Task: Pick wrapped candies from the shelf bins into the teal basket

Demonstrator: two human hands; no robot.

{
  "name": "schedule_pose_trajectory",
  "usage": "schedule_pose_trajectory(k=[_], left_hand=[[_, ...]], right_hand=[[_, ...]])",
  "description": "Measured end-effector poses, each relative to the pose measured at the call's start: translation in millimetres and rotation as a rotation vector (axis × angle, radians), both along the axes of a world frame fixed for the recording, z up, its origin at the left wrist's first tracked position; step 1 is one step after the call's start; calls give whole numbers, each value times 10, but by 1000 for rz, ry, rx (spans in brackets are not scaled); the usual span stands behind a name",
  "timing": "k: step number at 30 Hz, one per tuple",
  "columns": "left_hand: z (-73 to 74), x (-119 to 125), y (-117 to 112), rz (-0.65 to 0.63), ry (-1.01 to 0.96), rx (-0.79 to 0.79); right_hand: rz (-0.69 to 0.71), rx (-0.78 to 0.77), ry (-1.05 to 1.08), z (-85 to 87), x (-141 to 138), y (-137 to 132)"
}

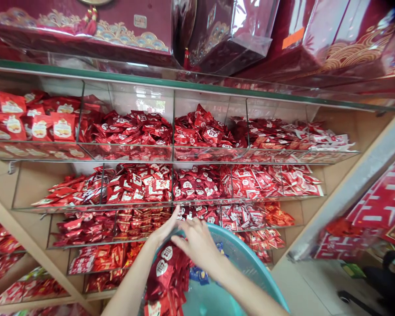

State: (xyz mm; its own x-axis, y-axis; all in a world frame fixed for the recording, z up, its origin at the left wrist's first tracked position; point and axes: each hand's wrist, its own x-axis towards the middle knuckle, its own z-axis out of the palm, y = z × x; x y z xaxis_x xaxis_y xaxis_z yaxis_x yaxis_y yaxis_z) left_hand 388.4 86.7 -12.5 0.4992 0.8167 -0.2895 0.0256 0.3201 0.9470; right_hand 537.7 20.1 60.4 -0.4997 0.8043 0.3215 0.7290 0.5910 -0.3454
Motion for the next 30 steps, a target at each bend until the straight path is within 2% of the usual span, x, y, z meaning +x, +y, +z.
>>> schedule_pose_trajectory(k=[3, 6, 9, 11, 14, 20, 27, 30], left_hand=[[60, 7, -34, -15, -101, -55], [133, 27, -58, -78, -150, -147], [161, 32, -62, -66, -151, -178], [151, 20, -58, -43, -141, -186], [125, -7, -59, -16, -133, -182], [140, -39, -101, -22, -135, -192], [177, -61, -138, -47, -155, -171], [176, -57, -129, -56, -164, -176]], right_hand=[[-79, 115, 13, 295, 119, 371], [-61, 199, -17, 494, 188, 839], [3, 193, -60, 552, 176, 1223], [37, 159, -96, 540, 131, 1375], [47, 116, -162, 506, 49, 1471], [-37, 105, -229, 483, -27, 1522], [-49, 155, -176, 428, -14, 1540], [-50, 202, -96, 469, 9, 1499]])
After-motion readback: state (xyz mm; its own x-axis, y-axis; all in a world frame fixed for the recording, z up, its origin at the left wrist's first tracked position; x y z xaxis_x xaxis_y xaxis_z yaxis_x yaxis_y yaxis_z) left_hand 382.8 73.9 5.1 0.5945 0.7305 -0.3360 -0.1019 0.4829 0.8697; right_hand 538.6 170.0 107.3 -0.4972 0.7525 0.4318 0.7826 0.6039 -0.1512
